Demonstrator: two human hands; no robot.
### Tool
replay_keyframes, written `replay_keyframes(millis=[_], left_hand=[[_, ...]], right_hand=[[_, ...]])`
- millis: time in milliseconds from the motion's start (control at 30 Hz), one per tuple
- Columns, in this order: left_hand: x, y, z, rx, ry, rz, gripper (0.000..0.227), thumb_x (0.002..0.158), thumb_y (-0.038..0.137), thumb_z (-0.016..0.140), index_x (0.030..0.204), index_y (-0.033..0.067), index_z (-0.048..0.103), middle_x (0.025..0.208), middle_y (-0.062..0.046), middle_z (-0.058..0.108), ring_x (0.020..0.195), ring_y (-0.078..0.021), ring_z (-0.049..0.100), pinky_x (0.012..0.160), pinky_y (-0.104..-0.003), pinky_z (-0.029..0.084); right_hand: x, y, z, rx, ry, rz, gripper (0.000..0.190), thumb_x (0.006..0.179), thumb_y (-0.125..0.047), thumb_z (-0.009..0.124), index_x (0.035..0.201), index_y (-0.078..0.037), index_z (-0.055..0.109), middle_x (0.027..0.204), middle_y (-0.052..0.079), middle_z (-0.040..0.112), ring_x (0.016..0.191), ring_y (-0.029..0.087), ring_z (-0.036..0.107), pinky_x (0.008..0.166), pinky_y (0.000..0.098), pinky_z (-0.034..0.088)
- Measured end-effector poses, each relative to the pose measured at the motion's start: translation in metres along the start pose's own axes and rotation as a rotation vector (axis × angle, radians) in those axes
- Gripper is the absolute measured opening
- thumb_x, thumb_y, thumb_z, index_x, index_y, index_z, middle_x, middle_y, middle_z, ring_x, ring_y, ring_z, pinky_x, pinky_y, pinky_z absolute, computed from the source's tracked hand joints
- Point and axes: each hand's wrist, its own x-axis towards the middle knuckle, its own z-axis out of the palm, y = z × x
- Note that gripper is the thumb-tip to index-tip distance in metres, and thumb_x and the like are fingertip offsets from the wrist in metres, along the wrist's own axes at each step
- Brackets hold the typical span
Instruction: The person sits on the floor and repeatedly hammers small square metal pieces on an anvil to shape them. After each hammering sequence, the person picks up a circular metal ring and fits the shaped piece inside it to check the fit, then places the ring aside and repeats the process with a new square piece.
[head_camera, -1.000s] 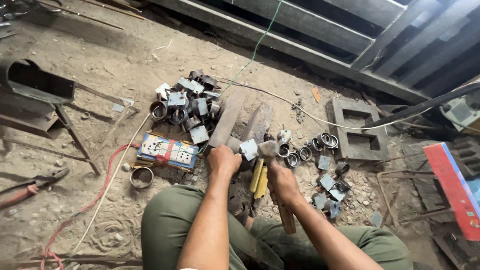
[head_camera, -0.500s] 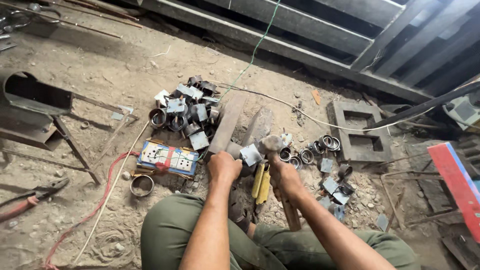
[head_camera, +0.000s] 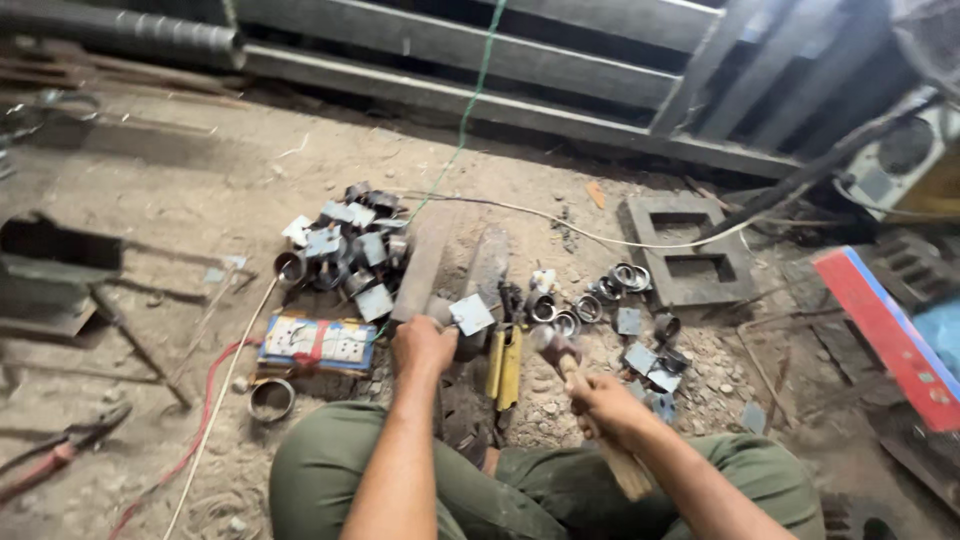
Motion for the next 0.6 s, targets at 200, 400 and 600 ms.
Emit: replay_keyframes(millis=[200,400,600], left_hand=[[-0.015,0.006,0.005,-0.029,0.068,0.266,0.025,0.087,0.037,0.072,0.099,0.0169,0.082,0.098,-0.018,0.075,0.095,-0.0388,0.072,0.086,-0.048,0.056],[-0.055,0.016,-0.002,-0.262,-0.068,0.331,0.032,0.092,0.035,0.068,0.087,0.0074,0.083,0.076,-0.013,0.077,0.069,-0.0231,0.071,0.066,-0.038,0.054],[-0.101,0.023,-0.026,-0.773,-0.499,0.247,0.033,0.099,0.027,0.062,0.082,0.0022,0.077,0.059,0.001,0.057,0.050,-0.0088,0.048,0.047,-0.027,0.037]], right_hand=[[0.065,0.100,-0.011,-0.089,0.116,-0.015,0.027,0.100,-0.025,0.062,0.097,0.002,0.064,0.070,0.013,0.065,0.049,0.021,0.060,0.045,0.0358,0.050],[0.049,0.077,0.000,-0.277,0.209,-0.002,0.027,0.098,-0.027,0.063,0.109,-0.002,0.064,0.087,0.019,0.068,0.072,0.031,0.067,0.068,0.0459,0.057],[-0.055,0.005,0.003,-0.584,0.238,-0.468,0.050,0.090,-0.029,0.074,0.128,0.000,0.059,0.110,0.017,0.072,0.102,0.028,0.070,0.092,0.0410,0.056]])
